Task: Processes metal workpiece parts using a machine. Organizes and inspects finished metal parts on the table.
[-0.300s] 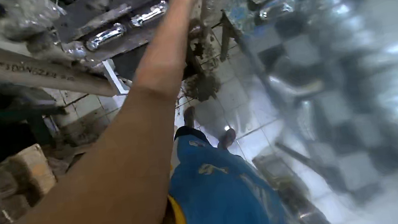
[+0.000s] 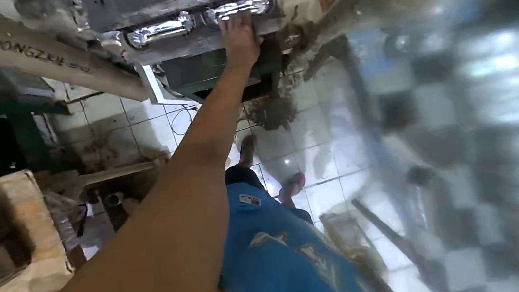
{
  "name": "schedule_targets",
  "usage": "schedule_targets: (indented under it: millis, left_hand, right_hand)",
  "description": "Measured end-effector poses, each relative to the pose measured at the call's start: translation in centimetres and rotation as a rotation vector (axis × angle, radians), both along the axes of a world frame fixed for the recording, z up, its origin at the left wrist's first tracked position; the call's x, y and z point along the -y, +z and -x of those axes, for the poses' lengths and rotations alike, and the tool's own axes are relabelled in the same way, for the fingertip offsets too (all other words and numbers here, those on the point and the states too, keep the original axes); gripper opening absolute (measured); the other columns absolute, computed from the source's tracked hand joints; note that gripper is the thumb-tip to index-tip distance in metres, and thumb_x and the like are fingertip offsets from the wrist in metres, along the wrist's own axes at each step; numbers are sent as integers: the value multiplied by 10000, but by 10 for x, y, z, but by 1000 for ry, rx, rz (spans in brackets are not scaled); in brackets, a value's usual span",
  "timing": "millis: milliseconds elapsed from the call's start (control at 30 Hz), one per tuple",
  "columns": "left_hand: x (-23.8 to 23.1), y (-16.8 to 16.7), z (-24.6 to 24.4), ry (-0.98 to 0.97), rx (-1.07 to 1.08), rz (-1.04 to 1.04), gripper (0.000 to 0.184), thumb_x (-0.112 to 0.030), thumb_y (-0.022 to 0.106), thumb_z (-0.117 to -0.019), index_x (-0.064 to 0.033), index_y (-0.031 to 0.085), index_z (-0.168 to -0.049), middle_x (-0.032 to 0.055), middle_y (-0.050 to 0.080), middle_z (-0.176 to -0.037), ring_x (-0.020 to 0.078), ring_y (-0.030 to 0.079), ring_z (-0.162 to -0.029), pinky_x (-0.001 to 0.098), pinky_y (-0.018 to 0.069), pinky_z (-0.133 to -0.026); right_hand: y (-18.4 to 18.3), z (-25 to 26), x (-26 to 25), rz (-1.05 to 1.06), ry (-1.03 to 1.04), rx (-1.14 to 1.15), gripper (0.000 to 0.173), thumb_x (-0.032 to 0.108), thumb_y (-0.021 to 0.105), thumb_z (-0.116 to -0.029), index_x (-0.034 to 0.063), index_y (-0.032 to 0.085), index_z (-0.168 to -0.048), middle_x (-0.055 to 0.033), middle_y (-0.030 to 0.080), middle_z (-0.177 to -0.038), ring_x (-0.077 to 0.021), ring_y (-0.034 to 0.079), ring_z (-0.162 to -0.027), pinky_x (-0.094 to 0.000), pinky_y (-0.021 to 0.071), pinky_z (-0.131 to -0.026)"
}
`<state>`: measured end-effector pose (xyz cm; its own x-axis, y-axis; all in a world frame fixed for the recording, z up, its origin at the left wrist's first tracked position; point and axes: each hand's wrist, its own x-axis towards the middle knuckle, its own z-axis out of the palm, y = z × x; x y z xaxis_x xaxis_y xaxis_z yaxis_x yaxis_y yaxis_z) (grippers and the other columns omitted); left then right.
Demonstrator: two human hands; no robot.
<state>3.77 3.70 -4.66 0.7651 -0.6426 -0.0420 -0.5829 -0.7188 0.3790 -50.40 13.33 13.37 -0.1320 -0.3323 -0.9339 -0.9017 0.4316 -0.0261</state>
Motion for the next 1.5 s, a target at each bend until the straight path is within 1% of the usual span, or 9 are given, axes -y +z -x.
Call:
schedule_targets:
  millis: [67,167,333,467,600,800,933,1200,1500]
  left_hand:
    - [-27,14,-8,4,58,113,349,-277,584,-1002,-97,692,-1280,159,645,-1346,352,554,-1320,562,322,-1181]
    - [-96,43,-19,-67,-60,105,246,-297,609,-987,-134,766,-1085,120,659,-1313,352,555,-1296,613,367,-1119]
    - [-201,-3,-96,-77,-43,49,258,-303,597,-1005,-129,729,-1142,140,476,-1553,419,326,-1493,743,58,-1195]
    - [-252,39,-54,28,-51,325,356,-302,500,-1080,-6,654,-1204,187,674,-1207,320,626,-1192,586,361,-1159]
    - [-368,32,29,194,-729,253,566,-155,704,-963,-106,489,-1484,135,717,-1007,218,696,-840,442,594,-788]
    - [-481,-29,154,456,-1345,119,460,-195,688,-882,-28,627,-1307,143,537,-1454,225,579,-1255,413,513,-1037]
    - [-477,-19,155,556,-1283,65,386,-151,587,-1018,33,537,-1354,199,637,-1207,231,630,-1064,412,525,-955]
    - [-478,-32,160,527,-1399,-38,385,-263,527,-1060,-76,502,-1396,154,673,-1077,213,660,-876,432,562,-770]
    - [-473,-39,166,632,-1244,-20,381,-326,430,-1108,-50,565,-1333,156,654,-1043,199,610,-814,416,530,-715]
  right_hand:
    - [-71,-8,20,-4,296,-107,368,84,482,-1080,-126,539,-1378,-289,583,-1400,-333,566,-1301,-423,391,-1143]
    - [-202,-13,63,590,765,235,322,203,549,-1048,-58,734,-1088,-290,720,-995,-441,703,-944,-621,540,-896]
    - [-134,-325,137,958,1230,580,300,34,593,-947,100,740,-1200,-220,709,-1203,-432,706,-1038,-624,568,-832]
    - [-149,-453,185,1157,1307,673,407,47,650,-894,186,700,-1274,-119,601,-1449,-401,591,-1292,-614,533,-955]
    - [-167,-493,205,1201,1322,706,386,20,607,-891,159,733,-1229,-105,661,-1381,-370,620,-1272,-598,531,-970]
    - [-171,-531,181,1093,1364,829,409,-14,592,-904,211,759,-1202,-97,727,-1263,-353,690,-1158,-587,547,-912]
    - [-169,-514,186,953,1358,920,525,-91,477,-948,151,673,-1370,-83,593,-1480,-290,529,-1396,-475,412,-1171]
    - [-181,-631,-28,884,1332,747,460,119,641,-956,270,654,-1390,-39,697,-1301,-234,589,-1285,-391,449,-1112]
    - [-171,-584,4,903,1366,877,590,145,596,-1001,165,444,-1571,-129,434,-1609,-364,292,-1538,-498,181,-1282]
